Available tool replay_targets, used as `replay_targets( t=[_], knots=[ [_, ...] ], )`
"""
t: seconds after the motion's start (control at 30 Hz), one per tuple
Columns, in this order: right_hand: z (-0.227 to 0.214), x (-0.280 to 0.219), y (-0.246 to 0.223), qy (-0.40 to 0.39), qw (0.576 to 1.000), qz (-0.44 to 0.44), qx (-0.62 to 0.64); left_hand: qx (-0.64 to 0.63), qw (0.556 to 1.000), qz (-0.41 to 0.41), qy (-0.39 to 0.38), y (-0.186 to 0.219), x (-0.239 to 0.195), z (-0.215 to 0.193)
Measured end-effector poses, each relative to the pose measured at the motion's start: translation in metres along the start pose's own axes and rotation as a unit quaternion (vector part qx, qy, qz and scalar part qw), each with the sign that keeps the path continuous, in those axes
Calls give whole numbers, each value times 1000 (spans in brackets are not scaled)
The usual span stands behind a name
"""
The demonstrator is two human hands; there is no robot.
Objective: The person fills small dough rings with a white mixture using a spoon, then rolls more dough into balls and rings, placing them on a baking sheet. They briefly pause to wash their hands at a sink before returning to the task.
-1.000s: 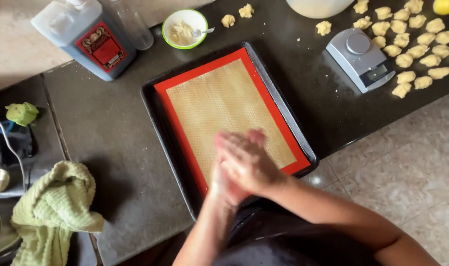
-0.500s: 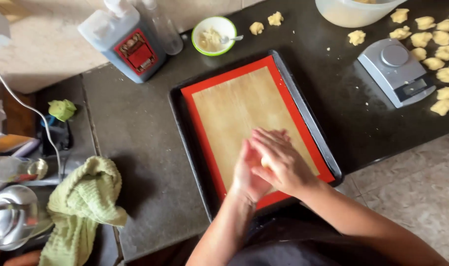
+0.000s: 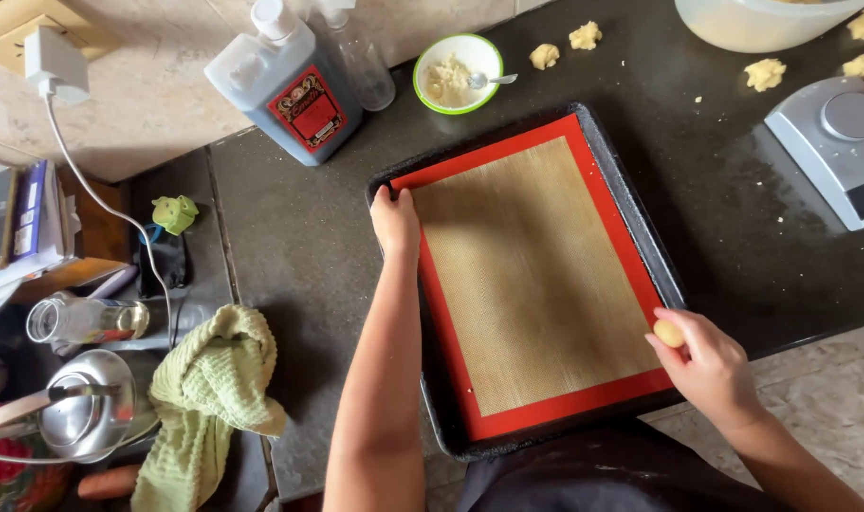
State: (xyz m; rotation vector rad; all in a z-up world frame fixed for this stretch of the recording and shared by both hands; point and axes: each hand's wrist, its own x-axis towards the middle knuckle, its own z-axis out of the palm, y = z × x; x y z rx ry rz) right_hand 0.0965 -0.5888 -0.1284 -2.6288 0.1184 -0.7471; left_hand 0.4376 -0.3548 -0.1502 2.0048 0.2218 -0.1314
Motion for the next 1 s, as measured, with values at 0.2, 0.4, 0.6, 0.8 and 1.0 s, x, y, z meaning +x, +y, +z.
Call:
replay_targets(
  t=[0.2, 0.4, 0.6, 0.8, 1.0],
  knots=[
    [-2, 6, -4, -4, 1000, 3, 25, 258, 965, -7, 49, -15, 45, 26],
    [-4, 6, -2, 7, 999, 18, 33, 358, 926, 114, 44, -4, 38, 0],
    [-2, 10, -2, 3, 998, 21, 52, 365, 888, 250, 126, -37, 53, -5],
    [-4, 12, 2, 39, 996, 32, 79, 374, 853, 312, 189, -46, 43, -5],
    [-7, 4, 2, -41, 997, -38, 55, 309, 866, 336, 205, -62, 50, -5]
  ],
)
